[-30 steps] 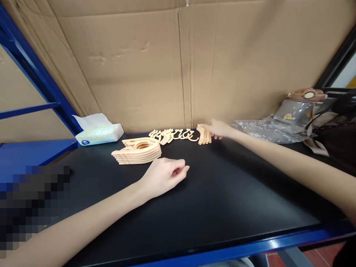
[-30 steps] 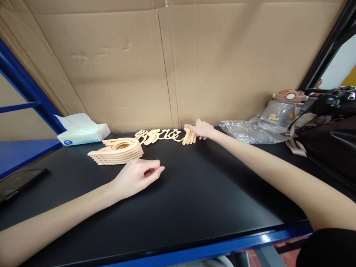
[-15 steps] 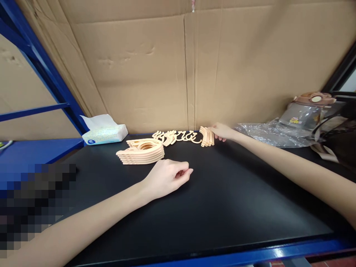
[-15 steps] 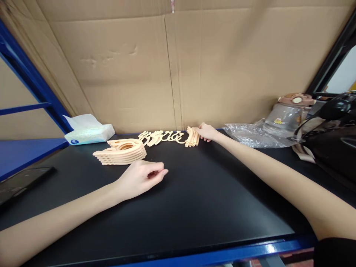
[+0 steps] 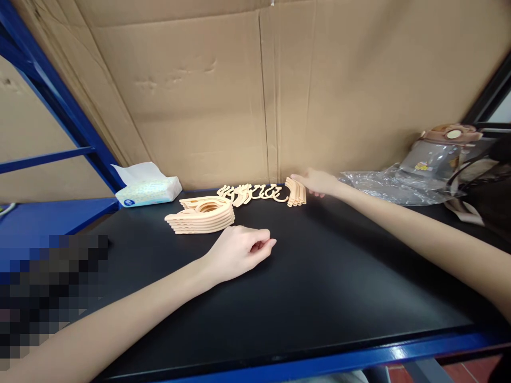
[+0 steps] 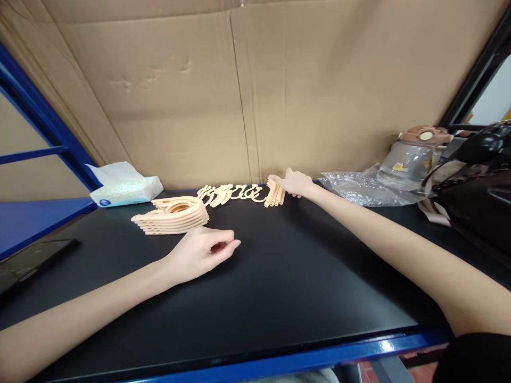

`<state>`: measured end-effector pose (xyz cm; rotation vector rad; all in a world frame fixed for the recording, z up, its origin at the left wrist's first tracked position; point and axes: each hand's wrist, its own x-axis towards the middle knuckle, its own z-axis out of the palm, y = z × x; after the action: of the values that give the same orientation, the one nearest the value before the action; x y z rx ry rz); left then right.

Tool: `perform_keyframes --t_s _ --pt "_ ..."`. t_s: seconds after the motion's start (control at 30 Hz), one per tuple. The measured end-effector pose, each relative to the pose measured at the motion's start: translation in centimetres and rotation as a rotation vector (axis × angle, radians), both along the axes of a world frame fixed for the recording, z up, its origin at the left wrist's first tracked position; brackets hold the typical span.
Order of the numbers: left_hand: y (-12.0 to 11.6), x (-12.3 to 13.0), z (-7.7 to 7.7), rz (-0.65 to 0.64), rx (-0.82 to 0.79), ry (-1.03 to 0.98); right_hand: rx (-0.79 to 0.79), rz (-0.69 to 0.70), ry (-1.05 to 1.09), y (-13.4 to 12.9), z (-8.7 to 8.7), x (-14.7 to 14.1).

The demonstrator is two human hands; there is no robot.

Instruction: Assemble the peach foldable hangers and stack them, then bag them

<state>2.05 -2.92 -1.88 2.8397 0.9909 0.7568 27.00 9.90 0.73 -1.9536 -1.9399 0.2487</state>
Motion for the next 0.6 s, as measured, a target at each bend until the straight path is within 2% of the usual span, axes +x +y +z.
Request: perform_keyframes --t_s 0.13,0.27,0.6 --pt "-0.1 0.0 0.0 -0.010 -0.004 0.006 0.115 -0.055 -0.136 -0.1 1.1 -0.3" --pt "0.0 0.0 0.0 -0.022 -0.009 -0.001 0.095 -0.056 -0.182 -0.1 1.6 0.1" --pt "0.1 0.0 -0.1 -0.019 -0.012 0.007 -0.003 -0.005 -0.052 -0.4 -0.4 -0.1"
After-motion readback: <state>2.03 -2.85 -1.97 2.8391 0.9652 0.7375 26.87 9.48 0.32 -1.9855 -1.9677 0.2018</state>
